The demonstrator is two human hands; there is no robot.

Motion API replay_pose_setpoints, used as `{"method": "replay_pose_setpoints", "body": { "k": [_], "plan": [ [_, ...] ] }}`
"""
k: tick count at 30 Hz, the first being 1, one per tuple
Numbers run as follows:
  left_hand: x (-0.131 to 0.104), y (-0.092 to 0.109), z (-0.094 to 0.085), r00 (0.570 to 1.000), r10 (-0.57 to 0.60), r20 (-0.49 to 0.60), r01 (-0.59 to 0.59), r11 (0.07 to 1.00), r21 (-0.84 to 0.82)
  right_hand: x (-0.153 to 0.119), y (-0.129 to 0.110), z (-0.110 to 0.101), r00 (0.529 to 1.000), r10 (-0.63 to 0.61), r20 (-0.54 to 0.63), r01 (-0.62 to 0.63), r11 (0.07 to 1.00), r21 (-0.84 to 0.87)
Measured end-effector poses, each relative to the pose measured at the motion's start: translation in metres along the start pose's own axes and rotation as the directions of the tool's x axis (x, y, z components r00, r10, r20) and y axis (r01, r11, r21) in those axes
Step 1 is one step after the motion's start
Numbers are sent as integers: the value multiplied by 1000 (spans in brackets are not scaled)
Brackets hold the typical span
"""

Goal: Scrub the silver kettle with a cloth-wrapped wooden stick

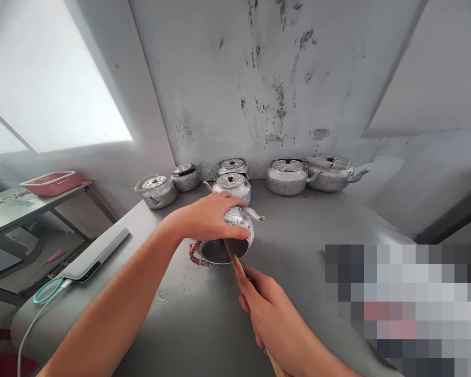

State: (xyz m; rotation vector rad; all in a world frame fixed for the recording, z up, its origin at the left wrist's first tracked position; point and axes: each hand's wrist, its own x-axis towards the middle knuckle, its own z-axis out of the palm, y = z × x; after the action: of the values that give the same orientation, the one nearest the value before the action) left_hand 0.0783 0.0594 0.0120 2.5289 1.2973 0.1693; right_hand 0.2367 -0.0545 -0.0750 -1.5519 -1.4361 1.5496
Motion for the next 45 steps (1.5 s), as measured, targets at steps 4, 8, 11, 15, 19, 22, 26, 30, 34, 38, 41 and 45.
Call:
{"method": "replay_pose_setpoints", "body": {
  "k": [4,8,11,15,19,22,26,30,34,38,41,45],
  "plan": [
    [-1,5,0,1000,-22,3,22,1000,17,5,6,-1,999,-49,1,49,999,-10],
    [-1,8,-2,999,-39,6,39,999,23,8,9,-1,998,-42,36,44,998,-43],
    [-1,9,-2,999,-39,5,39,999,31,8,10,1,998,-62,27,63,997,-45],
    [0,7,-2,999,-38,-4,38,999,33,7,12,4,999,-32,27,34,998,-62],
    [0,7,-2,999,-38,-3,38,999,32,6,15,4,999,-45,6,45,997,-63],
    [0,8,-2,999,-47,-5,47,998,33,7,17,3,998,-64,25,66,995,-78],
    [0,8,-1,999,-49,-7,49,998,33,9,15,3,997,-74,12,75,993,-88],
    [0,7,-2,999,-52,-10,52,998,31,6,10,0,998,-46,34,49,994,-96],
    [-2,5,-4,999,-45,11,44,999,28,1,6,-3,999,-33,-12,32,998,-60],
    [-5,2,-4,998,-55,35,54,998,25,-6,3,-1,997,68,-45,-69,997,-33],
    [-6,1,-2,999,-37,37,36,999,33,-10,3,4,993,115,-15,-115,993,-16],
    [-7,1,-1,999,0,33,-2,998,58,-12,9,11,991,129,39,-128,992,-8]
  ]
}}
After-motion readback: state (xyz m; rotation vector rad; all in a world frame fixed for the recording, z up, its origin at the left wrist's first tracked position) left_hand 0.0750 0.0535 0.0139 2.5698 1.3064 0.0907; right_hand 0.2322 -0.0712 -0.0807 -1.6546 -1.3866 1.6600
